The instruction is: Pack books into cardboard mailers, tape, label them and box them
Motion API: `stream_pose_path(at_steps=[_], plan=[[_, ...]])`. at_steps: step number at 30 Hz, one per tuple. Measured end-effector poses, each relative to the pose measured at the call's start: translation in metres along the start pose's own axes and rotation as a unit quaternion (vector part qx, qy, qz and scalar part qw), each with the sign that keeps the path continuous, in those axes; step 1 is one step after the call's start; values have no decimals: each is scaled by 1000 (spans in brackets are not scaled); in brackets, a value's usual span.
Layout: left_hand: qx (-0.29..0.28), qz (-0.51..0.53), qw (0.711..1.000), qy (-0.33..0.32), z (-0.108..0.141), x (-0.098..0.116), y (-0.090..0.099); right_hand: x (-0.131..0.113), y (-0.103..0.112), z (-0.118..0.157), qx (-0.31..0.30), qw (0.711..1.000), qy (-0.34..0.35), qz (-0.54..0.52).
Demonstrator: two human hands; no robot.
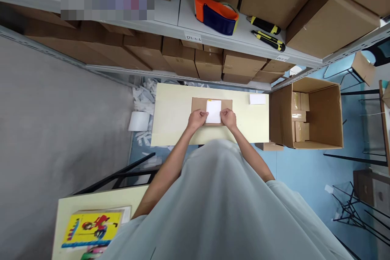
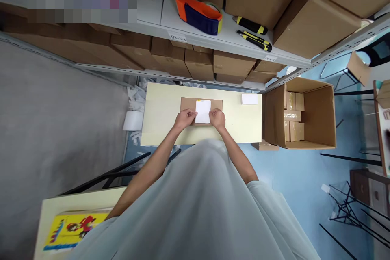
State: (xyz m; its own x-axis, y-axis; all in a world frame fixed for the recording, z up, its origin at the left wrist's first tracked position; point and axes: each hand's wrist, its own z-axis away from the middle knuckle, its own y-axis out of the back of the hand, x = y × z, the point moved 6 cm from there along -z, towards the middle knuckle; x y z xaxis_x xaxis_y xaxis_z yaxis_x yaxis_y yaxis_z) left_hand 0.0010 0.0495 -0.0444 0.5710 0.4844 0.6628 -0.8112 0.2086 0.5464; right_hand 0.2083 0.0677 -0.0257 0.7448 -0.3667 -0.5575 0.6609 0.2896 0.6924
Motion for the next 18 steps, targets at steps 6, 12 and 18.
stream_pose_path(at_steps=[6,12,18], plan=[[2,-31,999,10,1,1,2,-4,-1,0,-9,1000,-9,23],[-4,-46,999,26,0,4,3,-7,1,1,-21,999,-20,33],[11,-52,998,30,-7,3,3,-8,1,0,-34,999,-26,33]])
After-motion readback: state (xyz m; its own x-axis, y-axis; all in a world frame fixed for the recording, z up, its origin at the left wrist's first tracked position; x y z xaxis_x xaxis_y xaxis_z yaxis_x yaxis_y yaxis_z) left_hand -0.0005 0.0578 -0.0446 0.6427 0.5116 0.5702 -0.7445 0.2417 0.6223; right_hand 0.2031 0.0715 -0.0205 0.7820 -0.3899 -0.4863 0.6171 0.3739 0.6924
